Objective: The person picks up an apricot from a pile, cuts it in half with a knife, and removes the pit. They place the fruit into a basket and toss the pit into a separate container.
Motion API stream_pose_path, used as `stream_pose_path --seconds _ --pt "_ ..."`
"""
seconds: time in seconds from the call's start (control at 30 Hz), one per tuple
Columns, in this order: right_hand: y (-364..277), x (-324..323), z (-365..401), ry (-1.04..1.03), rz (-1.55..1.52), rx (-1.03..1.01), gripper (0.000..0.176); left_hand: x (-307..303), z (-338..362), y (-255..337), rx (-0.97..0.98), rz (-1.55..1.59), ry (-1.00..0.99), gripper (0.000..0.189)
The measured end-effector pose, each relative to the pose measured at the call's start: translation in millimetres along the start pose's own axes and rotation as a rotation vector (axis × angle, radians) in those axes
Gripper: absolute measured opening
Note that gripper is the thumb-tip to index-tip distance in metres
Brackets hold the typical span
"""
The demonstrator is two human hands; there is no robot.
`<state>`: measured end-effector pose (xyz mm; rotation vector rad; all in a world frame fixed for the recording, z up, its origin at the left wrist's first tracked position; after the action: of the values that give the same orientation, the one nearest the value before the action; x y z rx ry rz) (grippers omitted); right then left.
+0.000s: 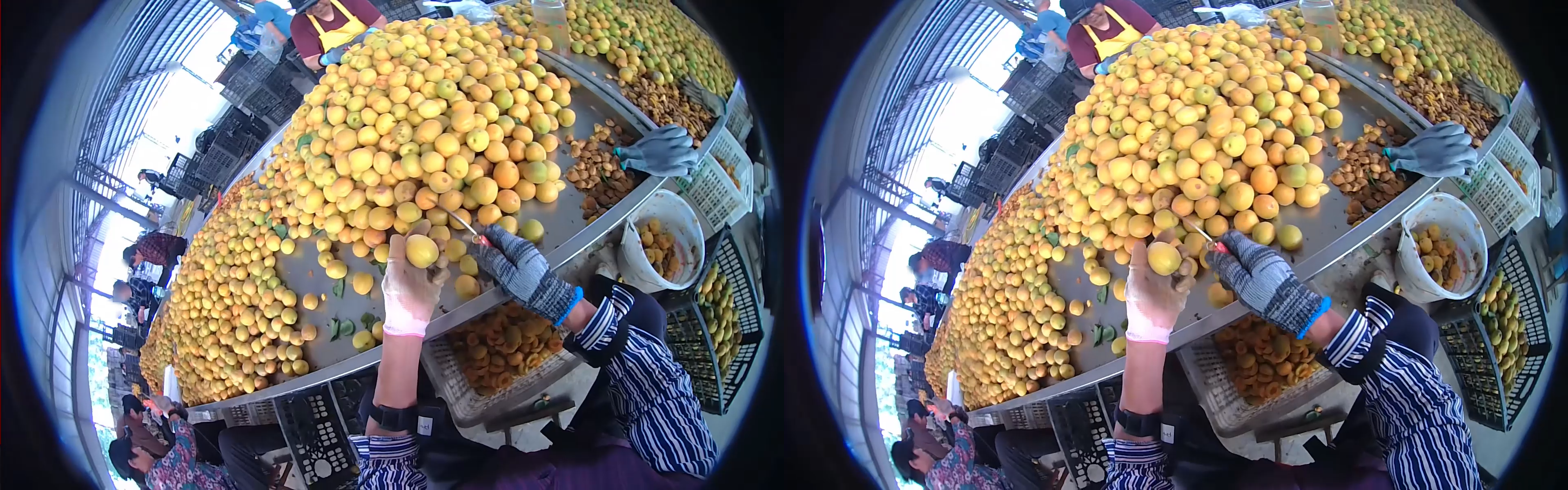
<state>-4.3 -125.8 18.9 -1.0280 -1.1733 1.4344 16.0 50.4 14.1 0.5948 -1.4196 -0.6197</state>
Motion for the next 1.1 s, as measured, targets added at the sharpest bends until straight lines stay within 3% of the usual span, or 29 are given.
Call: stream_pose_path --seconds 0.1,0.2,0.27,0.3,0.37,0.4,0.47,0.5,0.53,0.6,0.67,0.73,0.8,0.83,0.87,0.93,0.97,1.03,1.1 --pt "-4 -2 6 -0.115 0.182 -0.004 0.024 -3 -3 3 0.181 -0.085 0.049 0.044" --pt "3 4 7 -0.177 0.178 -0.072 0.02 -11 -10 7 0.186 -0.03 0.013 0.041" --pt "4 4 6 -0.176 0.067 0.141 0.021 -11 -8 6 0.162 -0.021 -0.004 0.039" --pt "3 4 5 -0.174 0.067 0.142 0.021 -10 -7 5 0.136 -0.014 -0.021 0.037" --pt "6 2 2 -0.222 -0.323 0.46 0.022 -4 -3 -2 0.15 -0.051 -0.029 0.037" --pt "10 0 1 -0.209 -0.329 0.461 0.022 1 -2 -7 0.163 -0.087 -0.037 0.036" --pt "14 -5 -1 -0.263 -0.184 0.15 0.025 16 7 -15 0.178 -0.393 -0.172 0.042" --pt "16 -8 -2 -0.327 -0.405 0.444 0.027 30 16 -14 0.277 -0.589 -0.238 0.044" --pt "11 -8 -4 -0.313 -0.406 0.444 0.027 42 23 -14 0.379 -0.783 -0.302 0.046" --pt "3 -10 -9 -0.074 -0.451 0.449 0.029 34 19 -19 0.475 -0.763 -0.338 0.047" --pt "4 -14 -13 -0.1 -0.371 0.373 0.034 21 14 -15 0.076 -0.381 -0.188 0.046" --pt "13 -9 -19 -0.014 0.008 -0.011 0.035 1 6 -27 0.061 -0.322 -0.101 0.045" --pt "10 -7 -14 -0.035 0.09 0.017 0.033 -22 1 -38 0.062 -0.387 -0.109 0.048" --pt "11 -7 -13 0.009 0.244 -0.103 0.03 5 12 -29 -0.152 -0.239 -0.033 0.052" --pt "11 -6 -11 0.055 0.397 -0.225 0.027 13 18 -22 -0.15 -0.236 -0.025 0.052" --pt "11 -5 -11 0.036 0.461 -0.197 0.027 19 22 -12 -0.186 -0.624 -0.104 0.057" --pt "9 -5 -10 0.04 0.441 -0.155 0.029 15 21 -15 -0.188 -0.706 -0.052 0.059" --pt "8 -5 -9 0.036 0.425 -0.115 0.031 13 21 -10 -0.2 -0.673 -0.125 0.055" --pt "7 -5 -9 0.094 0.43 -0.222 0.035 12 20 -12 -0.214 -0.642 -0.2 0.052"
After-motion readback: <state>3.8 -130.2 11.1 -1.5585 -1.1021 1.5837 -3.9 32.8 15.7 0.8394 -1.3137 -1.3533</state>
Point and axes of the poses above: each hand's wrist, its own z-axis away from the middle knuckle, its own x-axis out of the palm, y = z × x, the point moved 2 cm from there along -z, towards the middle knuckle, and after that the axes turned 15 degrees about x, right-handed, at the moved point
